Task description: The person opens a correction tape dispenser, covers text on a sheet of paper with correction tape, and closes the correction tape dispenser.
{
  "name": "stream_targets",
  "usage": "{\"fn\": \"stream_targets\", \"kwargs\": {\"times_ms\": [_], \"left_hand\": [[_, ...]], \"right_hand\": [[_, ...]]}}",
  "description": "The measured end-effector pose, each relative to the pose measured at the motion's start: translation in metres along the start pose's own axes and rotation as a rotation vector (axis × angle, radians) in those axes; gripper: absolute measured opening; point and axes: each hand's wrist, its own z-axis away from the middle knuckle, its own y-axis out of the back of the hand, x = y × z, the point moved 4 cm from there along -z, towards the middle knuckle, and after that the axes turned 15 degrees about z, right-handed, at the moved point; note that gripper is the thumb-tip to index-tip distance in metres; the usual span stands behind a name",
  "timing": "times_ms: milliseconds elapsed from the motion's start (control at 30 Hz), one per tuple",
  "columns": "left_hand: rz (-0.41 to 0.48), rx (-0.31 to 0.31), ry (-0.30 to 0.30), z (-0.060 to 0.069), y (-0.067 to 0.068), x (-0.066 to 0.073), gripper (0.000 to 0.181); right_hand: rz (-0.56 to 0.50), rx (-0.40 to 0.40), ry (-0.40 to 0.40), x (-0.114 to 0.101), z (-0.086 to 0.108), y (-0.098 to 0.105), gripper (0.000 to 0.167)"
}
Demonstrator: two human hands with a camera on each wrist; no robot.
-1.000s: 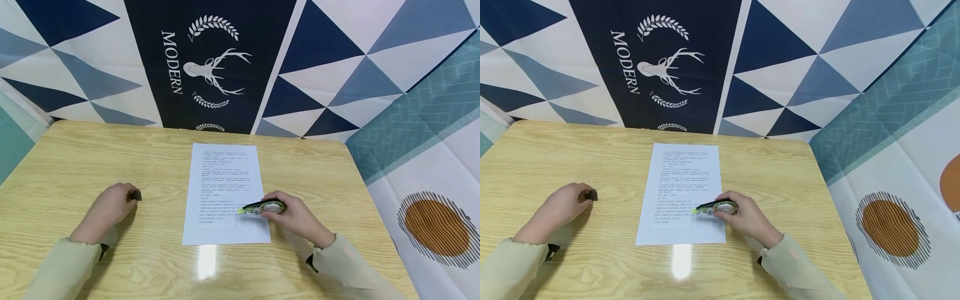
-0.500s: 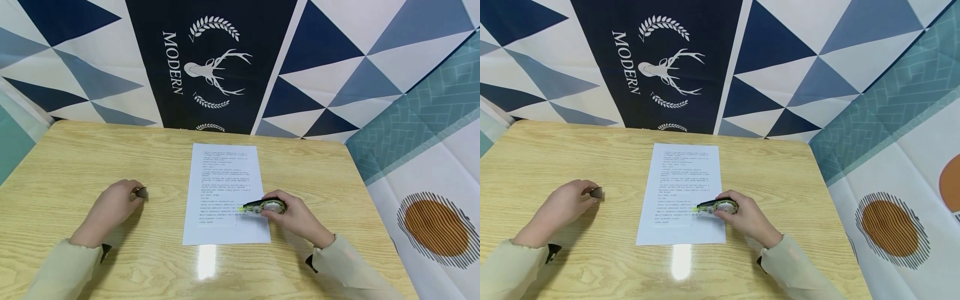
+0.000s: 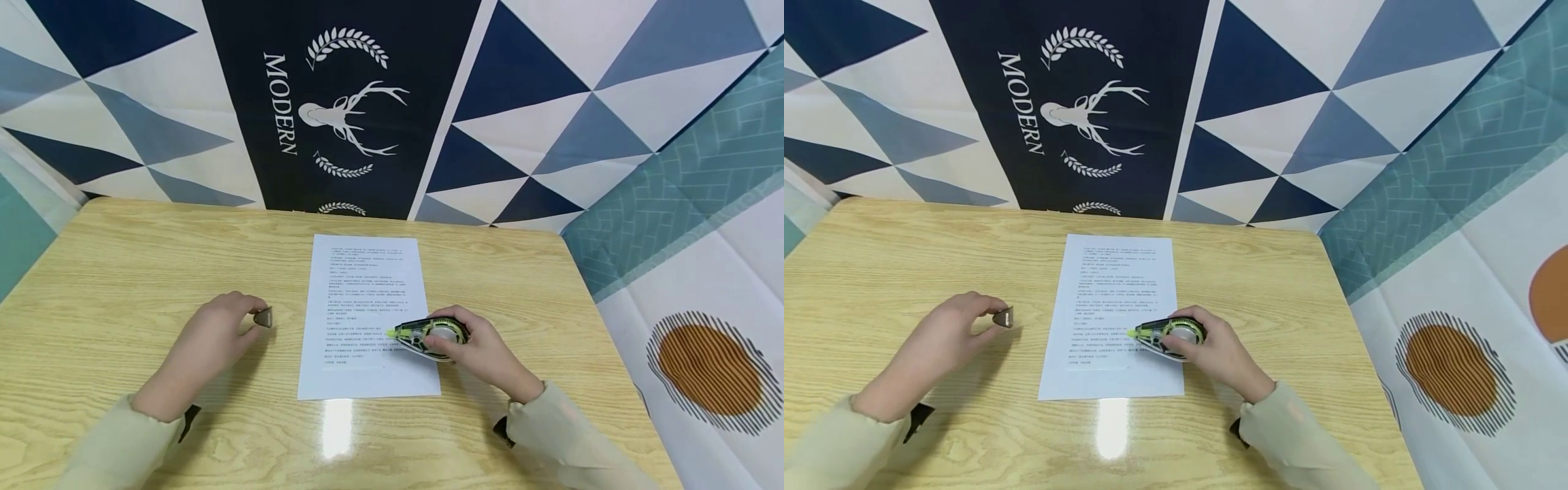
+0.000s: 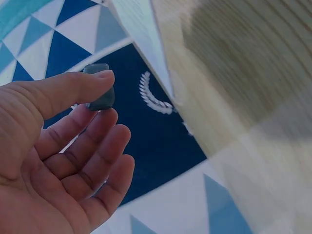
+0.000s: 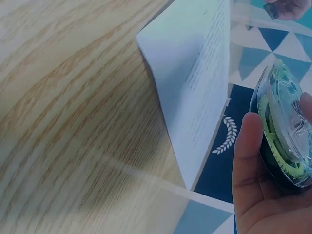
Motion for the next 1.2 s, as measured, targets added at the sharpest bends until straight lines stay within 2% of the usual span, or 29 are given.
{"fn": "stream_targets", "kwargs": {"times_ms": [233,367,867,1200], "left_hand": [[-0.035,0.026,-0.130,-0.007,-0.015,0.024,0.026],[-0.047,0.025,-0.169,-0.010,-0.024,0.035,0.025],[-0.055,-0.043,-0.194,-0.020,-0.050,0.069,0.029],[-0.047,-0.041,-0.215,-0.022,-0.059,0.080,0.028]], "right_hand": [[-0.059,-0.008,-0.019,-0.001,-0.001,-0.001,0.038],[-0.078,-0.016,-0.010,-0.003,-0.001,-0.002,0.038],[-0.125,-0.027,-0.003,-0.013,-0.005,-0.007,0.035],[-0.162,-0.046,0.002,-0.021,-0.007,-0.011,0.036]]}}
